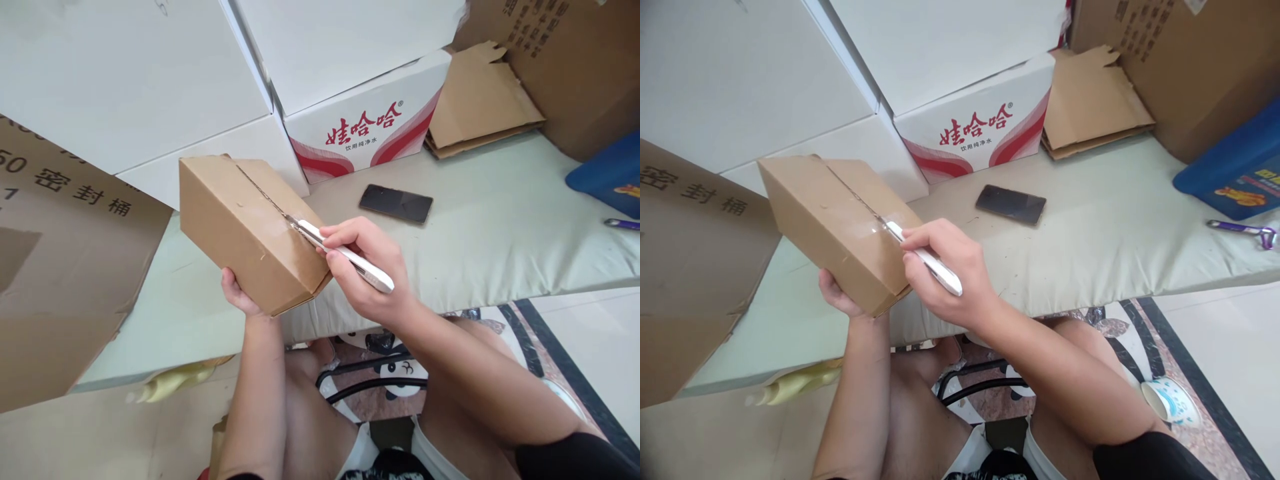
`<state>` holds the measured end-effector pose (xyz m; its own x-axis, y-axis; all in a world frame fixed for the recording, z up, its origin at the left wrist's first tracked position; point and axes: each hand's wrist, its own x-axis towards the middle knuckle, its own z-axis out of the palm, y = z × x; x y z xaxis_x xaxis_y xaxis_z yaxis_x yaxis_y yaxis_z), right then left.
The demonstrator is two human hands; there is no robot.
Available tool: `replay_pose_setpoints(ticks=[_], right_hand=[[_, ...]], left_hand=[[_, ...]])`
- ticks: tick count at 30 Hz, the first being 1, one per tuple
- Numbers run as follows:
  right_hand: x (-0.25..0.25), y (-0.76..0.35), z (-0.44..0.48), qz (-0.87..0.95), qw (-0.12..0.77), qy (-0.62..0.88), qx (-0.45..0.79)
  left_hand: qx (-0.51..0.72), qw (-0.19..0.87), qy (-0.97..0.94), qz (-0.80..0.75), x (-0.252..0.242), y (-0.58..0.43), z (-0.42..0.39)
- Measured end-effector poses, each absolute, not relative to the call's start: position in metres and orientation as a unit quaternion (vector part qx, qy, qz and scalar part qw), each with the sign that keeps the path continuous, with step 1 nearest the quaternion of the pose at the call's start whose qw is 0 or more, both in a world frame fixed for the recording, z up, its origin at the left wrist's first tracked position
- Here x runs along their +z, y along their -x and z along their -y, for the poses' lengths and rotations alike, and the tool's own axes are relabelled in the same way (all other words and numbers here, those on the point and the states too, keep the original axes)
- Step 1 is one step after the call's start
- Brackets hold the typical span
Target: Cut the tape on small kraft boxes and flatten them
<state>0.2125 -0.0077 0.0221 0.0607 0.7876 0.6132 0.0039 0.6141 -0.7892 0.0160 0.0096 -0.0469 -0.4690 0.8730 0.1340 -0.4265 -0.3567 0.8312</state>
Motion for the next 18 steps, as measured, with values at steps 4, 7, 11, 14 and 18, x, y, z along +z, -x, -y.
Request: replay_pose_setpoints(ticks=[4, 7, 11, 14, 18], right_hand=[[0.022, -0.212, 0.008, 0.599, 0.653, 0.332, 0.323], [0.022, -0.212, 0.008, 0.596, 0.654, 0.337, 0.321], [0.023, -0.213, 0.008, 0.602, 0.644, 0.349, 0.318], [0.022, -0.213, 0.008, 0.604, 0.644, 0.352, 0.31], [0.021, -0.212, 0.007, 0.607, 0.645, 0.354, 0.3]], left_hand=[[0.76, 0.429, -0.308, -0.379, -0.044, -0.022, -0.008], [0.759, 0.433, -0.308, -0.377, -0.043, -0.023, -0.006], [0.756, 0.431, -0.305, -0.387, -0.044, -0.023, -0.006], [0.758, 0.429, -0.304, -0.387, -0.044, -0.025, -0.005], [0.756, 0.441, -0.303, -0.376, -0.044, -0.03, -0.006]])
